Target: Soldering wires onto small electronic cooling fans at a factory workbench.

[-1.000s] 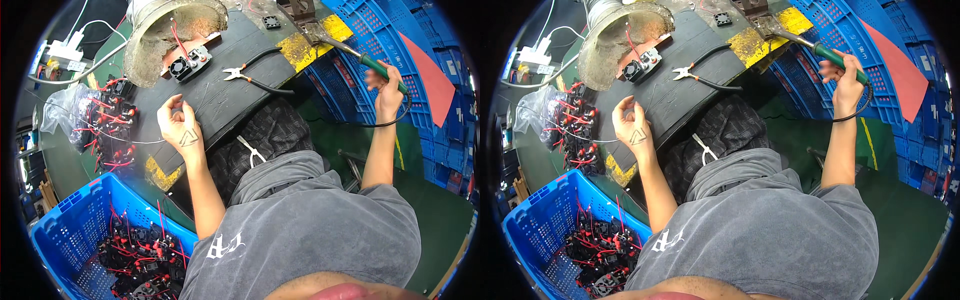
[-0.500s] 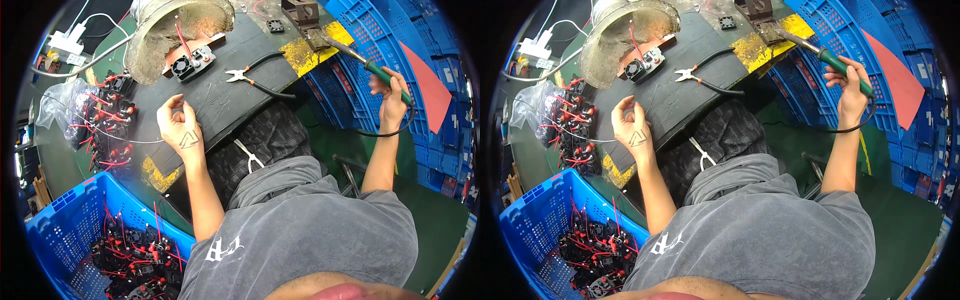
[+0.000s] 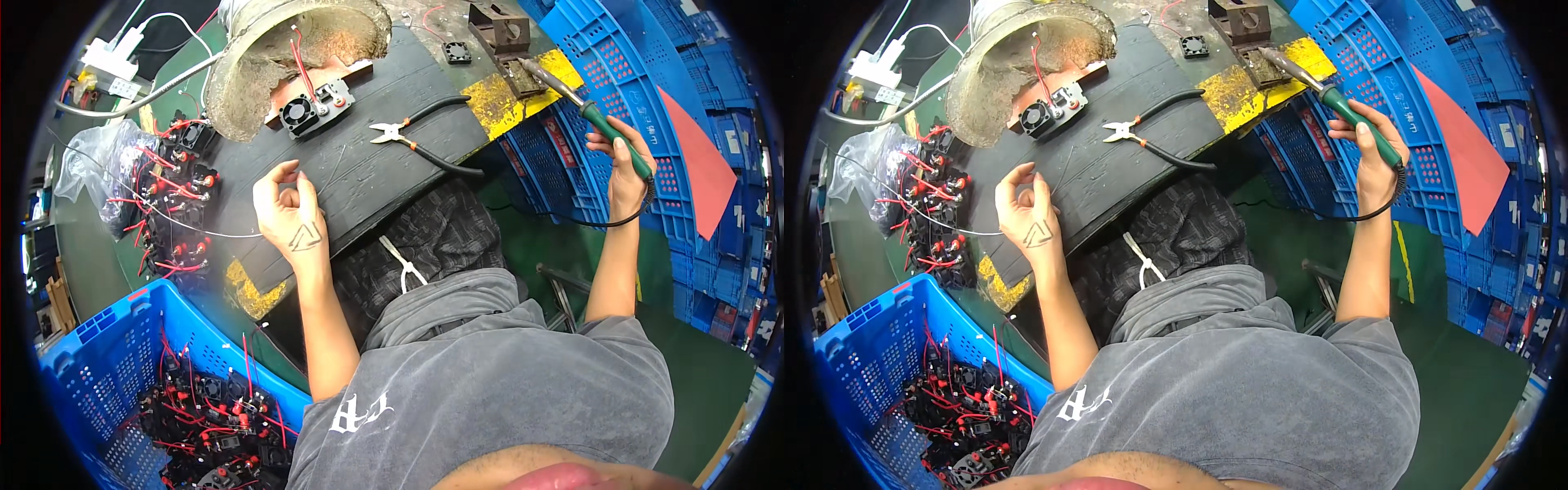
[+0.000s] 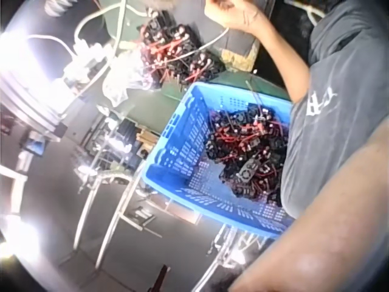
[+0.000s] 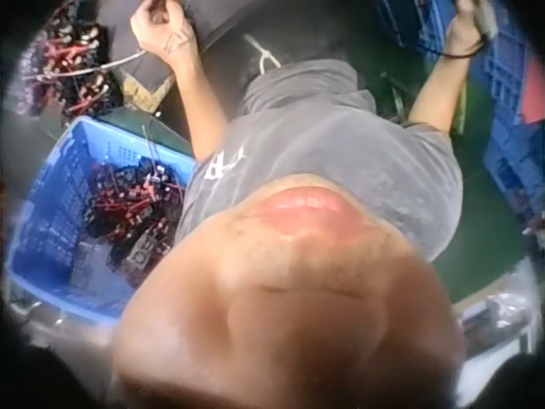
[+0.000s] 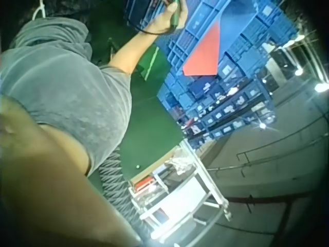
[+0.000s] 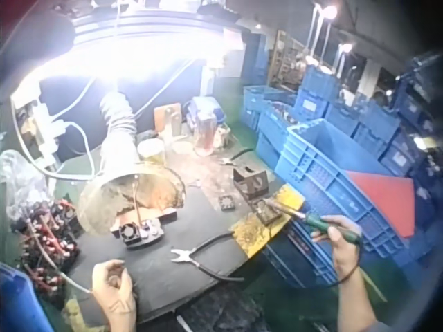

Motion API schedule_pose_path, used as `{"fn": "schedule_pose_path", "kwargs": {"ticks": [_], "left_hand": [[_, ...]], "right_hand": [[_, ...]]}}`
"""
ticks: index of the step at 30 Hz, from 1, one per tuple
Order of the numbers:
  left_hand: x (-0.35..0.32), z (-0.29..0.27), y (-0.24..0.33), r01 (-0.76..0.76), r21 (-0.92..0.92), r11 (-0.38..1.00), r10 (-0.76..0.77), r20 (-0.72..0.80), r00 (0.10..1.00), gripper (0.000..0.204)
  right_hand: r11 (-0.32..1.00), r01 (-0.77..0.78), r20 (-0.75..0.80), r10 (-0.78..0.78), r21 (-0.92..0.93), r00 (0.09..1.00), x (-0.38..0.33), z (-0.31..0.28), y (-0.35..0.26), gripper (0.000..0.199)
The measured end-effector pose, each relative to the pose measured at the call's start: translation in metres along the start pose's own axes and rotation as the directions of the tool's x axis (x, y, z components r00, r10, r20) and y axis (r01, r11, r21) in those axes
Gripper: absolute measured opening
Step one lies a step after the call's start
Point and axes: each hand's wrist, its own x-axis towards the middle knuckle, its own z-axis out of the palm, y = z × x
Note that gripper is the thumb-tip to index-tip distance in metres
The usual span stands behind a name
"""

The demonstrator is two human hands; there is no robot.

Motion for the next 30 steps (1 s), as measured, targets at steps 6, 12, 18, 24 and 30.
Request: {"fn": "schedule_pose_path", "kwargs": {"ticks": [6,12,18,24,30], "left_hand": [[0.000,0.000,0.000,0.001,-0.011,1.000,-0.001,0.008,1.000,0.019],[-0.001,0.001,0.003,0.013,-0.045,0.999,-0.013,-0.001,1.000,0.019],[-0.001,0.002,0.003,0.019,-0.077,0.997,-0.019,0.007,1.000,0.019],[0.000,0.002,0.000,0.009,-0.075,0.997,-0.010,-0.005,1.000,0.019],[-0.001,0.002,0.001,-0.010,-0.034,0.999,0.010,0.003,1.000,0.019]], "right_hand": [[0.910,0.221,0.286,-0.120,-0.352,0.951,0.001,0.004,-0.035,0.028],[0.656,0.460,0.450,-0.200,-0.598,0.870,0.006,0.012,-0.065,0.032],[0.630,0.487,0.551,-0.111,-0.605,0.827,0.011,0.001,-0.089,0.026],[0.971,0.133,0.287,-0.073,-0.196,0.955,0.002,-0.038,-0.061,0.028],[0.968,-0.138,-0.043,0.150,0.208,0.988,-0.011,-0.053,0.010,0.038]]}}
